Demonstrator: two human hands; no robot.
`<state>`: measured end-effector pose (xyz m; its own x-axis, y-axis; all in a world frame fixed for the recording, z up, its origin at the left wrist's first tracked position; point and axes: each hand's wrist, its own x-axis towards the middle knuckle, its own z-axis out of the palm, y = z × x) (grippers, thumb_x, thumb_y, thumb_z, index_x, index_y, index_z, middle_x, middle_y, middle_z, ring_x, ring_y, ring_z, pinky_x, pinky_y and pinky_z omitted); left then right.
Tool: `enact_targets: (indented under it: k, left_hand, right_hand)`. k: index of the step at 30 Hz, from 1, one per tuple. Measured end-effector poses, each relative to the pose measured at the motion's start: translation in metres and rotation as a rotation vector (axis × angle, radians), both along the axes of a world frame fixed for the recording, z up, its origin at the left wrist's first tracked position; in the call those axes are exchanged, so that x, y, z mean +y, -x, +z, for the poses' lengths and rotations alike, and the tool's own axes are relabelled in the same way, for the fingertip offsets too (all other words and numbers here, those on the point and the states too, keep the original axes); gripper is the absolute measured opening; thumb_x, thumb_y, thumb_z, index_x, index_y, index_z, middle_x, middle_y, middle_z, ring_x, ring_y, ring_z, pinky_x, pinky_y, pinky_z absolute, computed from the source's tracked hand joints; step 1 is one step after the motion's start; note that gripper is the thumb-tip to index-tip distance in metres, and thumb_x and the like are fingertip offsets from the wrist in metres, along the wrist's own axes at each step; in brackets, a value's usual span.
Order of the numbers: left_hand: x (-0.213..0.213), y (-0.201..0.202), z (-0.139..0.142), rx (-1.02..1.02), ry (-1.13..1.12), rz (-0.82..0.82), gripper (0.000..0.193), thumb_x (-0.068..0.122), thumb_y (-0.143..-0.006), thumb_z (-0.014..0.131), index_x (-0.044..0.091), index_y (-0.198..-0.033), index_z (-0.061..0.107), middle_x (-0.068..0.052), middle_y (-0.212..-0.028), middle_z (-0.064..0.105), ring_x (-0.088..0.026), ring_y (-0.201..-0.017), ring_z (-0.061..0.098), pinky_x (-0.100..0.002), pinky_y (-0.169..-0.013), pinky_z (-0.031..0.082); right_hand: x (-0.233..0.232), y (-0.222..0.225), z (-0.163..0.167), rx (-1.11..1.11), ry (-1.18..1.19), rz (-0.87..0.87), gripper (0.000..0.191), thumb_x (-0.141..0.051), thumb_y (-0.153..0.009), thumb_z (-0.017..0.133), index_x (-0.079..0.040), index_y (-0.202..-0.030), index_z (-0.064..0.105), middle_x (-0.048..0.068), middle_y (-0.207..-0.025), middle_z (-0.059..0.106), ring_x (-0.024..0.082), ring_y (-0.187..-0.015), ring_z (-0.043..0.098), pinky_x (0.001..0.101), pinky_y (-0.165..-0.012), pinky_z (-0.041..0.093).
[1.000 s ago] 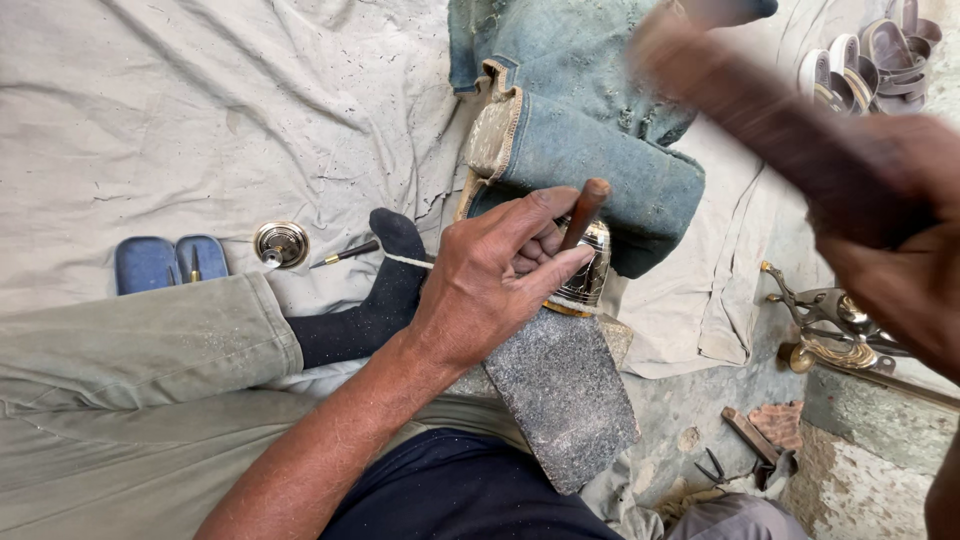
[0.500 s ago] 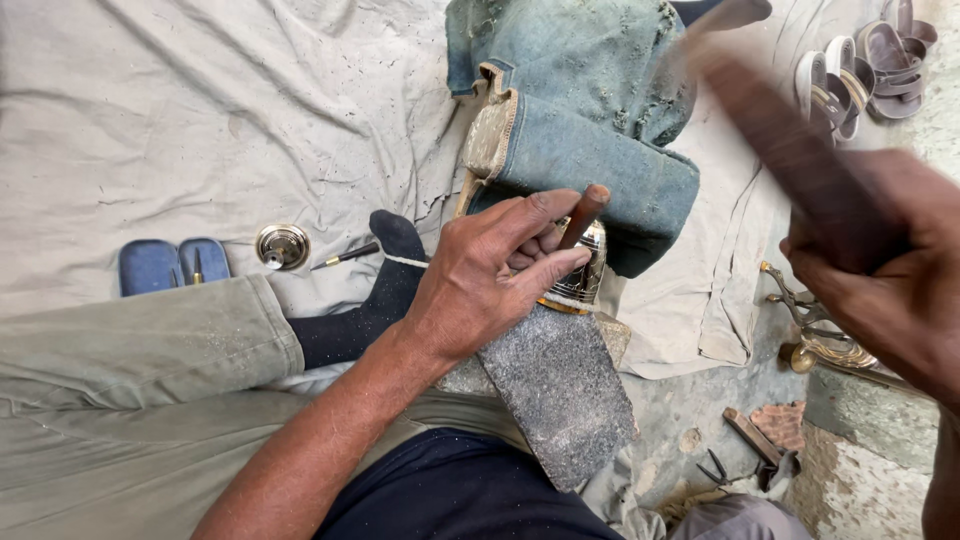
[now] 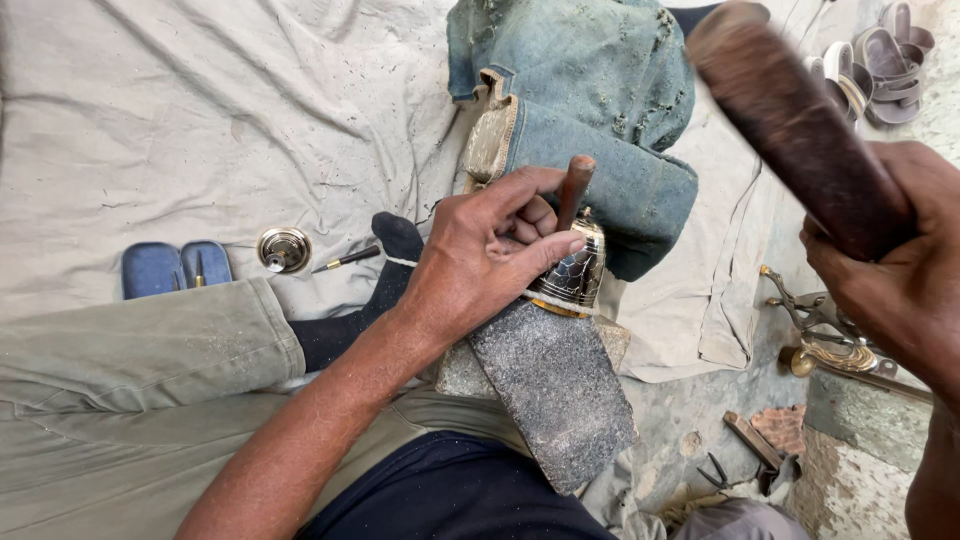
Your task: The person sits on the ground with a small brass bell resting on a stone block on their lap. They hold a punch against the bell's surface with one hand and repeatedly strike it with a wooden mallet held in the other hand, repositioning the punch to work different spots, and occasionally rotate the bell.
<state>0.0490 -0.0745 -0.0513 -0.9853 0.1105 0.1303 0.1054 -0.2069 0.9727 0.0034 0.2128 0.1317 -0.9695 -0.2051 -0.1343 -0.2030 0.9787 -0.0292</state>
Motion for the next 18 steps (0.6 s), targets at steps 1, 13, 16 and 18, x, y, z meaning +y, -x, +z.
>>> enact_targets:
  k: [1,13,16,18]
  left_hand:
    - [0.001,-0.001,0.0,-0.036,-0.013,-0.007,0.046,0.013,-0.094,0.083,0.009,-0.136,0.065,0.001,-0.089,0.068,-0.004,-0.077,0.066,-0.021,-0.069,0.062]
    - [0.01,-0.012,0.005,-0.123,-0.085,0.078,0.054,0.006,-0.093,0.082,0.008,-0.143,0.062,0.0,-0.088,0.068,-0.004,-0.078,0.065,-0.021,-0.068,0.06]
    - [0.011,-0.012,0.004,-0.121,-0.11,0.077,0.053,0.006,-0.093,0.081,0.006,-0.142,0.061,-0.001,-0.088,0.068,-0.004,-0.078,0.066,-0.02,-0.068,0.06]
    - [0.011,-0.014,0.004,-0.11,-0.092,0.106,0.053,0.006,-0.093,0.082,0.005,-0.141,0.06,-0.001,-0.087,0.068,-0.003,-0.078,0.066,-0.02,-0.067,0.059]
  right_hand:
    - [-0.009,0.0,0.002,-0.002,0.022,0.081,0.036,0.007,-0.092,0.071,0.004,-0.127,0.062,0.016,-0.093,0.064,0.018,-0.073,0.064,0.0337,-0.071,0.055]
    - [-0.077,0.041,0.016,-0.121,-0.435,0.161,0.042,0.009,-0.083,0.074,0.0,-0.124,0.069,0.015,-0.076,0.069,0.019,-0.059,0.069,0.0333,-0.058,0.059]
    - [-0.077,0.046,0.015,-0.085,-0.275,0.218,0.042,0.01,-0.082,0.073,0.003,-0.123,0.067,0.015,-0.079,0.069,0.02,-0.063,0.069,0.0348,-0.06,0.058]
    - [-0.076,0.049,0.015,-0.14,-0.259,0.188,0.04,0.011,-0.083,0.071,0.002,-0.122,0.067,0.014,-0.078,0.069,0.02,-0.062,0.068,0.0344,-0.059,0.059]
